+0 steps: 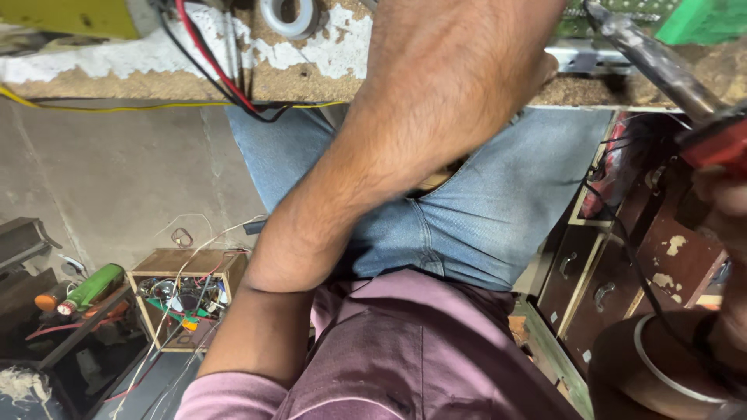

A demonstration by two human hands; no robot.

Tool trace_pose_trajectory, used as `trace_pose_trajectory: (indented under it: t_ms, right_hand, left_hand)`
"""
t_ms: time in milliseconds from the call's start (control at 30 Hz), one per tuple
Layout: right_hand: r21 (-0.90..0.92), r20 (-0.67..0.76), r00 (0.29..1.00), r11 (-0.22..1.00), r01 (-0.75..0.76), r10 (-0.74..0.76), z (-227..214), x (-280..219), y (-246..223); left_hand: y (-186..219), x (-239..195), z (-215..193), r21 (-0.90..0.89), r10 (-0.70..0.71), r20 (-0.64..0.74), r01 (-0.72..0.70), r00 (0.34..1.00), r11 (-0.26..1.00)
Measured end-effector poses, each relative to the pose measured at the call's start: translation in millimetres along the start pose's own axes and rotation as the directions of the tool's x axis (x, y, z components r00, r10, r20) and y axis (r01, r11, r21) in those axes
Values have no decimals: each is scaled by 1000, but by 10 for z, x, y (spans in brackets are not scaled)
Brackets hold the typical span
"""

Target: The person cleans a soldering iron tip with a sponge, then solders connections on a circuit board and a small black component. The person uses a soldering iron and sponge to prepare and apply solder to the electronics.

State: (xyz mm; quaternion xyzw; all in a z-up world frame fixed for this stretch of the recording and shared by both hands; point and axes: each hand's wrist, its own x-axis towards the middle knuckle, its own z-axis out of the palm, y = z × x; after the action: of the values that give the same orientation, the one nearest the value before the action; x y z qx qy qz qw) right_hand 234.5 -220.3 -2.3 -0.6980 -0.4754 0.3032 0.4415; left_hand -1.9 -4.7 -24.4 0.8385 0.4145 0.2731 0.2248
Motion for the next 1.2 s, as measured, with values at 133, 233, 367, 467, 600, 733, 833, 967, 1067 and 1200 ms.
trace_pose_trajectory:
  t_ms: [133,233,367,467,600,733,833,967,1067,1200]
  right_hand:
    - [353,-91,986,931,-96,137,-3,53,-89]
    - [745,-131,971,667,-36,199,-77,162,14]
    - [994,53,990,85,-65,133,-167,139,247]
    - [974,139,987,-193,-121,85,-157,-40,352]
    - [959,127,989,-263,-103,76,-241,-292,302]
    - [974,110,990,-208,-89,91,-282,-406,118]
    - [960,162,986,-240,-148,41,-328,-467,43]
    - [974,142,987,-185,-127,69,-425,-526,84]
    - [982,105,983,-171,-78,153,-553,-442,102]
    - [999,-45,954,-15,52,297,-640,-355,240]
  left_hand:
    - [26,27,-56,37,-22,39,21,999,999]
    - [43,172,-127,72,-24,65,19,998,997]
    - [139,238,-274,128,-127,181,105,975,986]
    - [222,299,-351,193,-137,201,98,970,976]
    - [168,281,-273,243,-177,231,119,957,963]
    - [98,288,-254,240,-154,211,102,965,965]
    - [121,282,-272,232,-126,194,79,973,969]
    - [83,253,-229,178,-37,121,15,992,984]
    - [54,270,-197,164,-101,165,74,981,984]
    - [24,239,-160,141,-41,121,23,992,990]
